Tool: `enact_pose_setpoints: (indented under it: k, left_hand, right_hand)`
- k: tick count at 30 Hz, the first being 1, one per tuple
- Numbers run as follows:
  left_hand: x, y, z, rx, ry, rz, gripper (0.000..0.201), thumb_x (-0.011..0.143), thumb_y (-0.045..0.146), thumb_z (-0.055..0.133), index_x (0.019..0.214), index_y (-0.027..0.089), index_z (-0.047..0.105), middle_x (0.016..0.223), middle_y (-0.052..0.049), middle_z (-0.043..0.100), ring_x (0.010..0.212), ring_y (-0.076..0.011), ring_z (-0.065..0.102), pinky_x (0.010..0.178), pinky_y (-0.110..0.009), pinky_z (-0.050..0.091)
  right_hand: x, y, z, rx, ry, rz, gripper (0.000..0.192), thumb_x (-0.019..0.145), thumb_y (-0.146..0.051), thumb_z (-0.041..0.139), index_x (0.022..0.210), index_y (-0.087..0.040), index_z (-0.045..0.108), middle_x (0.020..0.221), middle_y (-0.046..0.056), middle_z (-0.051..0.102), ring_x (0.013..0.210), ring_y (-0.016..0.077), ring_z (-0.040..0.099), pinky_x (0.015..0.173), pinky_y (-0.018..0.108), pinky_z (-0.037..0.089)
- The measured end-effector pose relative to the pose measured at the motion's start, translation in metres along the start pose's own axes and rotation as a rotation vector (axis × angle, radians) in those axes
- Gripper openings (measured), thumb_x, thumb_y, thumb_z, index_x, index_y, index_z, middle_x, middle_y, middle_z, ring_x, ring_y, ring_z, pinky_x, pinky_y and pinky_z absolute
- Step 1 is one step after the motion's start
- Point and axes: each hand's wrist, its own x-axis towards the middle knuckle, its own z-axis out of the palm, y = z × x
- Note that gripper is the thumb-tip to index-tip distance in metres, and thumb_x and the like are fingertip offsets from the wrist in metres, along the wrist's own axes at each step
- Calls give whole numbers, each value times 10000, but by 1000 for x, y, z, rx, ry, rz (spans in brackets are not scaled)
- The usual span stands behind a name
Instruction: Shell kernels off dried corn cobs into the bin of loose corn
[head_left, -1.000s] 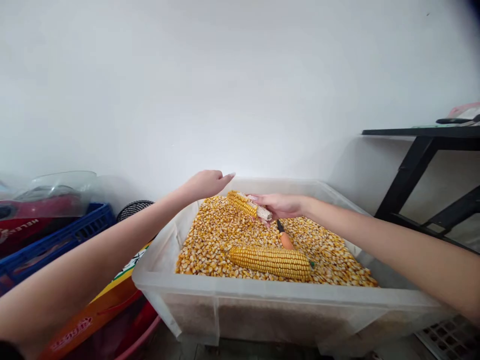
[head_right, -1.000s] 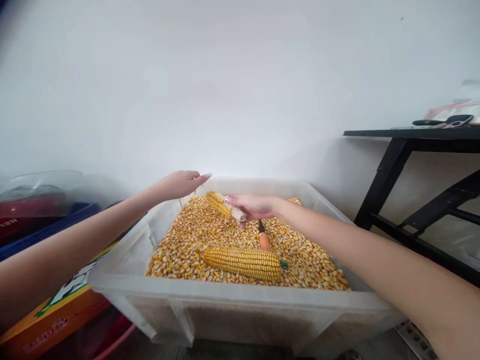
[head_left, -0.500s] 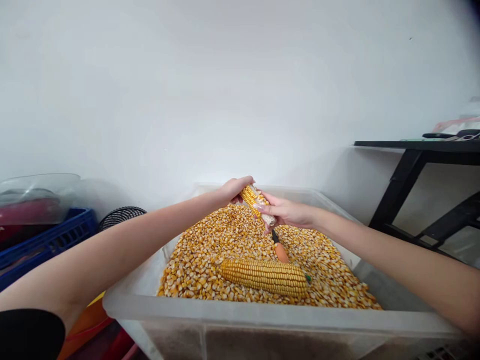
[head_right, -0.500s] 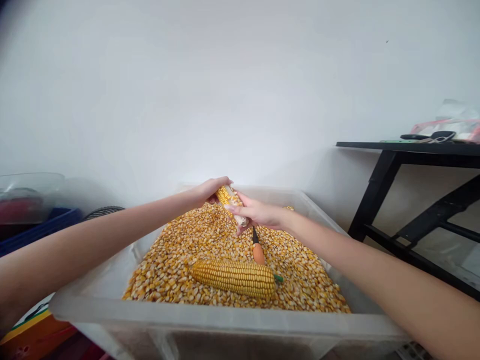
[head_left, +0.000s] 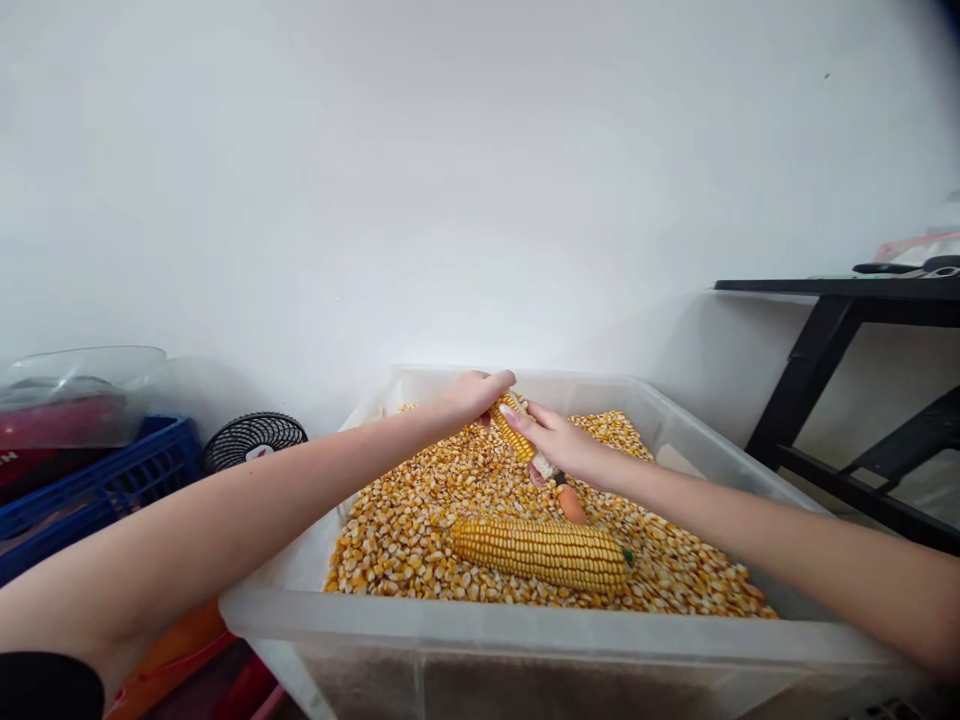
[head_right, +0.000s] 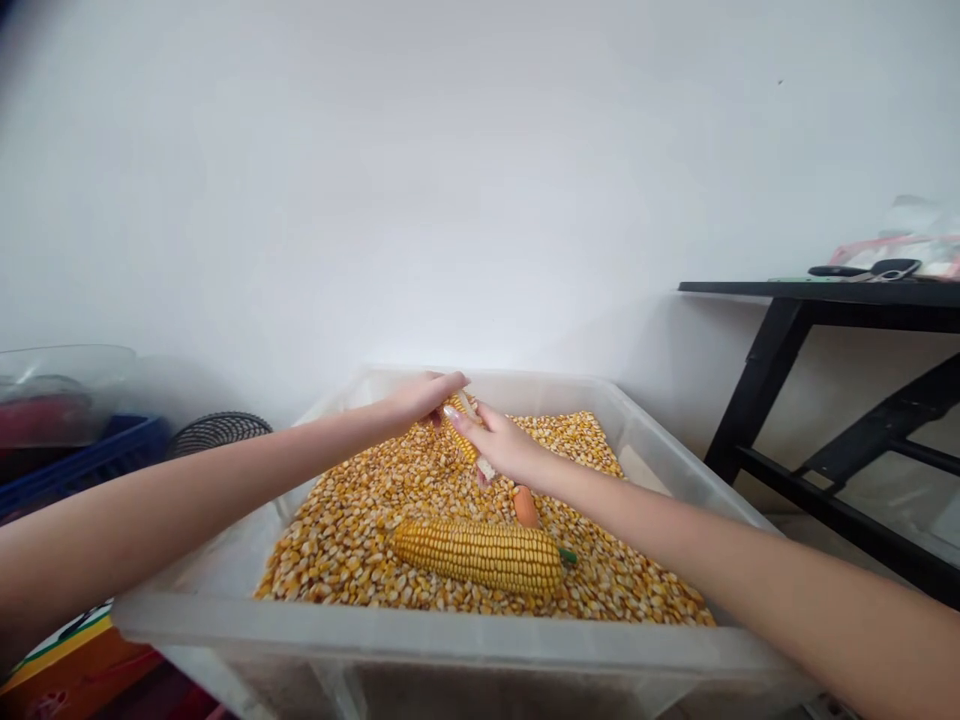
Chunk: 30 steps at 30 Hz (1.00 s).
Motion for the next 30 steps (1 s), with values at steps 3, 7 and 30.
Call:
enact_pose_setpoints:
  k: [3,7,30]
  left_hand:
    - [-4,1,4,-66,5,-39,300,763,428,364,697,162,487,514,4,487,361,-111,472,354,-226,344]
    - [-4,-1,8,-97,21,-28,282,776,420,359,711,168,470,537,5,494,362,-117,492,345,-221,357]
    - [-4,-4,17,87,209,-31,471,852,467,136,680,177,465,563,-31,526,536,-152,537,488,-235,390]
  right_hand:
    - [1,2,-1,-91,46,-138,514,807,-582,308,1123,-215,481,895,44,596,706,161,566,630,300,480]
    - [0,0,-3,-149,82,-305,459,857,-502,266,992,-178,562,932,32,601,903,164,528,850,297,383]
    - [-1,-1,-10,-117,77,-147,536,795,-582,318,815,-131,607,648,12,571,602,127,501,591,249,393]
